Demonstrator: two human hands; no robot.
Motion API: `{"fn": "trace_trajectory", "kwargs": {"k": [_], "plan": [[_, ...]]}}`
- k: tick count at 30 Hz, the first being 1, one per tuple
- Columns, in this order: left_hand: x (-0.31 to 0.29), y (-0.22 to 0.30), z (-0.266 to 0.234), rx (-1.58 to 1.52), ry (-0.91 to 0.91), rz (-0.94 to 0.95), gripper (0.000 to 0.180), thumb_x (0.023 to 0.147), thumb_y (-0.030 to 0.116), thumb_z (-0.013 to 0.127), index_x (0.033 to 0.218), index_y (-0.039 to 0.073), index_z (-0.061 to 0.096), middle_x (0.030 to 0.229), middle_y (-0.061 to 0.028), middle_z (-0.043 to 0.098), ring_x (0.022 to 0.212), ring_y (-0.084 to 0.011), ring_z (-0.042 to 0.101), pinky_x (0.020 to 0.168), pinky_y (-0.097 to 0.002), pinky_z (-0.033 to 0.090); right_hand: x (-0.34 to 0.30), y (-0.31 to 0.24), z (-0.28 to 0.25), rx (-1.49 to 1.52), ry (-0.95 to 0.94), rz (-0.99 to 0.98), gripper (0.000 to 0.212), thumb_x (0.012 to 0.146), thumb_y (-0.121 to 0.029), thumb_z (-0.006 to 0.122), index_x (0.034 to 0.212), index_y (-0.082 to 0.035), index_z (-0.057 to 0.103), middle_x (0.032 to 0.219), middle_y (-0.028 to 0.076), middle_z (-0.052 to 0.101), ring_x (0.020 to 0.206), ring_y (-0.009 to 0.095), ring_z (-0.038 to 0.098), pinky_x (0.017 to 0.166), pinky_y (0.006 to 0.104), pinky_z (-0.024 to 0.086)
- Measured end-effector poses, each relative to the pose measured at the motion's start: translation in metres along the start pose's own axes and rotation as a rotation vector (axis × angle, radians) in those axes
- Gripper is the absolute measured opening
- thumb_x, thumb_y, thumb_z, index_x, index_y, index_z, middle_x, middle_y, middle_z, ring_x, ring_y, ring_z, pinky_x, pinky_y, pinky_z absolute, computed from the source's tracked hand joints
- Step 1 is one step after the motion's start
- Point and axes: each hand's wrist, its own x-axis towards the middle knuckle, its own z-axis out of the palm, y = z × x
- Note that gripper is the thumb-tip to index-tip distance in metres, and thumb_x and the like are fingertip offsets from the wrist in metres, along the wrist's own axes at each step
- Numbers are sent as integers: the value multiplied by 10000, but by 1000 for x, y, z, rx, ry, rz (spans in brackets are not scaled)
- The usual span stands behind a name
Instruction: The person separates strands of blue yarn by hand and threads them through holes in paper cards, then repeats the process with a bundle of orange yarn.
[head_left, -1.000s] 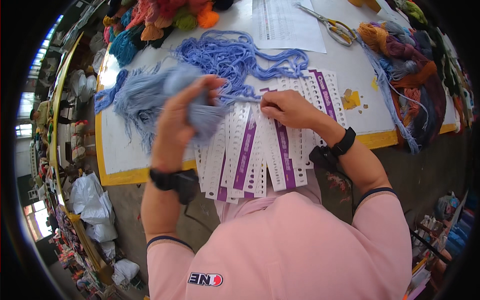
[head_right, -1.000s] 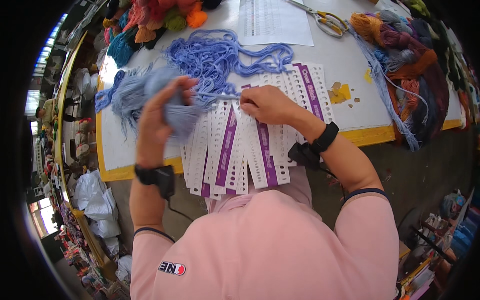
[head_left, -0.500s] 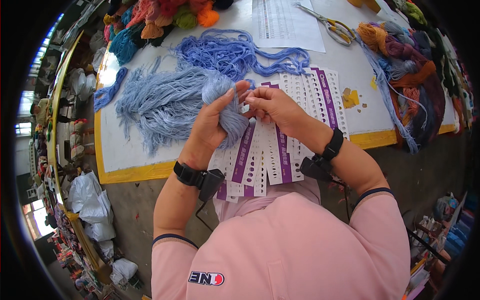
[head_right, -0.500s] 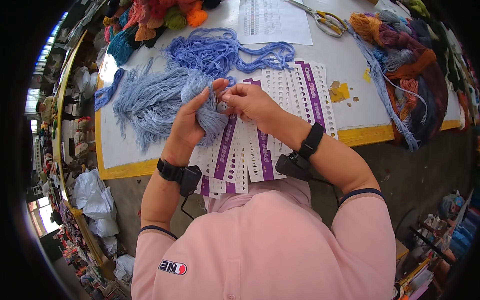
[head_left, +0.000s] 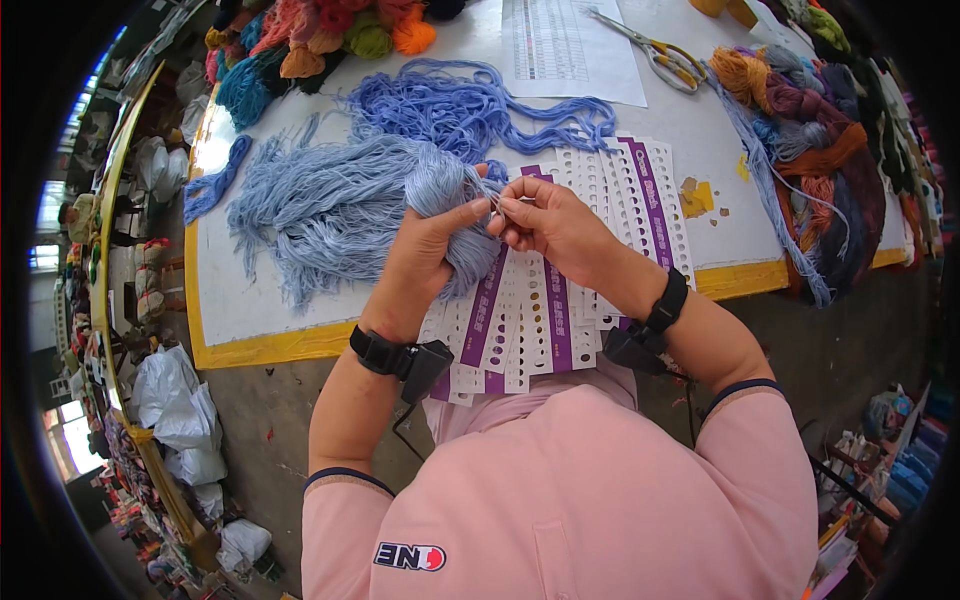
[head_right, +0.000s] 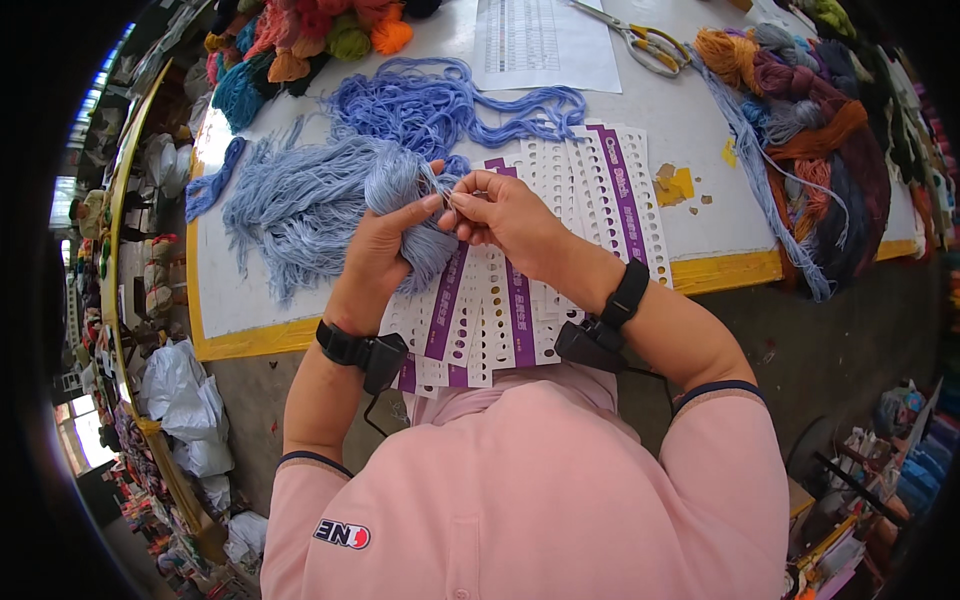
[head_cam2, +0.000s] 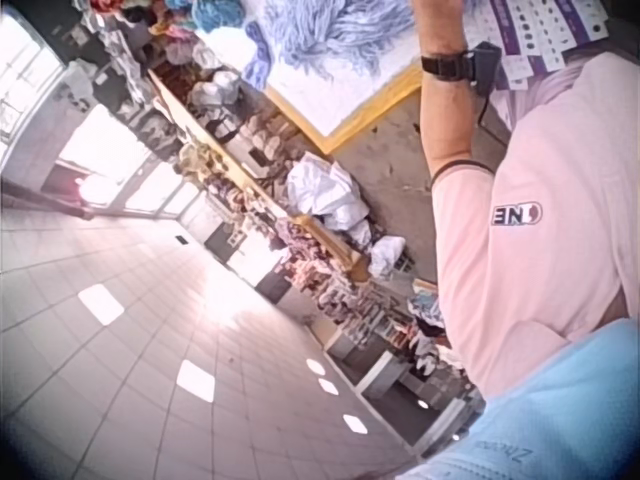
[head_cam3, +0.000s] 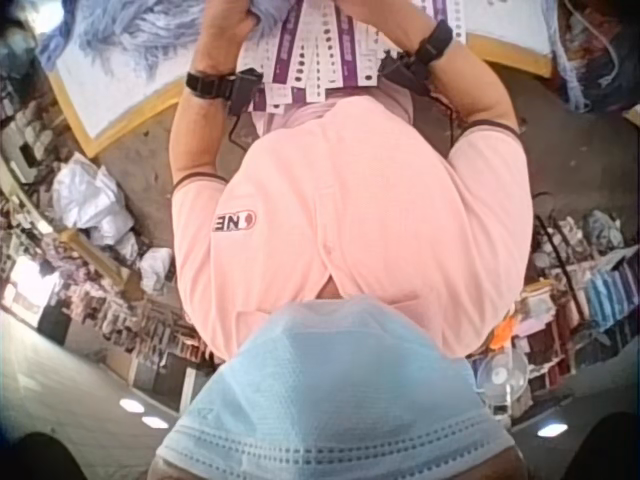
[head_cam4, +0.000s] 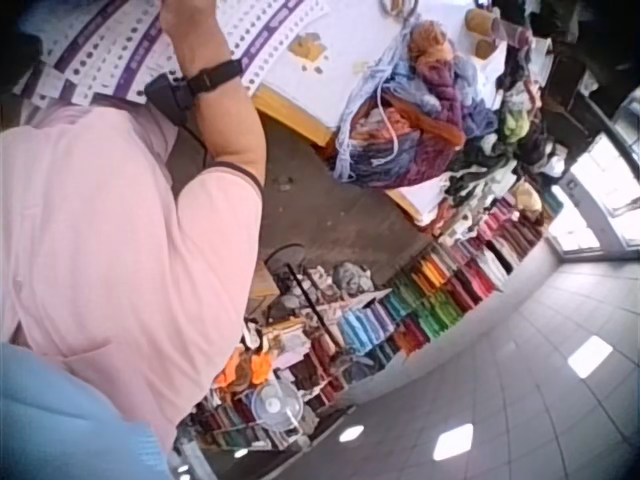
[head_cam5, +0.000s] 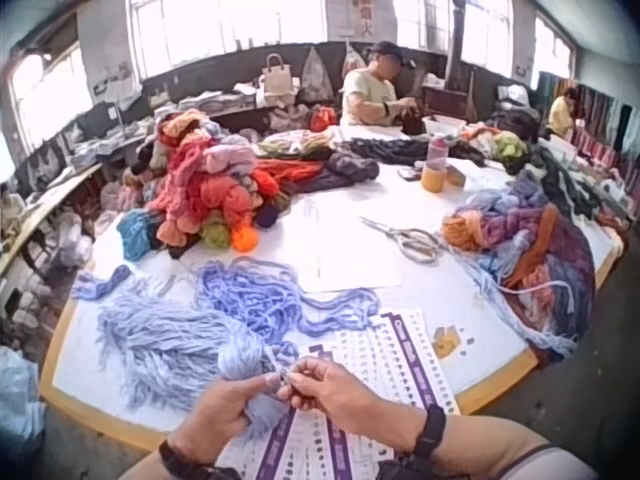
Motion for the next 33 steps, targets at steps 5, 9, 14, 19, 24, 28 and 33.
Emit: {"fn": "trace_trajectory", "kwargs": {"k": [5, 9, 14, 19, 24, 28, 33], "plan": [[-1, -2, 0, 27, -19, 1, 491, 859, -29, 649, 1329, -17, 508, 988, -96, 672, 873, -179, 670, 821, -322, 553, -1, 4, -5, -71, -4, -48, 108, 1014, -183, 509, 961, -105, 564, 859, 12, 668, 690, 35, 546, 615, 185, 427], [-5, 3, 0, 62, 49, 8, 436, 858, 4, 663, 1278, -23, 547, 894, -69, 648, 714, -112, 593, 698, -277, 524, -2, 0, -5, -182, -5, -49, 140, 1008, -199, 526, 950, -84, 581, 830, 8, 641, 678, 41, 520, 605, 185, 410], [-16, 59, -21, 557, -89, -272, 301, 862, 57, 676, 1148, -20, 620, 763, -24, 575, 545, -64, 444, 538, -244, 450, -23, -38, -37, -789, -111, -131, 124, 946, -178, 589, 879, -92, 649, 842, -16, 609, 763, 68, 526, 688, 230, 425], [-22, 120, -121, -257, 68, 17, 203, 922, 82, 602, 1061, -66, 606, 718, -3, 509, 534, -65, 438, 498, -219, 392, -36, -78, -60, 293, -214, -477, 266, 1005, -219, 456, 965, -17, 625, 1220, 199, 622, 1193, 301, 565, 1125, 470, 351], [-53, 213, -171, -385, 344, 563, 248, 940, 93, 598, 1147, -37, 560, 782, -25, 543, 593, -98, 486, 575, -219, 441, -126, -190, -256, 369, 586, -698, 183, 838, 41, 534, 727, -64, 434, 616, -2, 349, 502, 100, 332, 475, 239, 314], [-44, 180, -102, -274, 15, 434, 282, 933, 105, 613, 1180, -29, 576, 817, -33, 577, 660, -94, 526, 628, -229, 475, -141, -194, -178, -242, 1290, -1254, 129, 935, -123, 520, 840, -46, 562, 660, 22, 450, 532, 120, 400, 509, 260, 350], [15, 54, 6, 235, 102, 2, 253, 941, 141, 604, 1095, -61, 607, 941, -95, 652, 723, -120, 611, 659, -240, 516, -45, -58, -85, -810, 275, -454, 135, 996, -168, 538, 941, -62, 600, 781, -48, 519, 693, 44, 441, 642, 212, 394]]}}
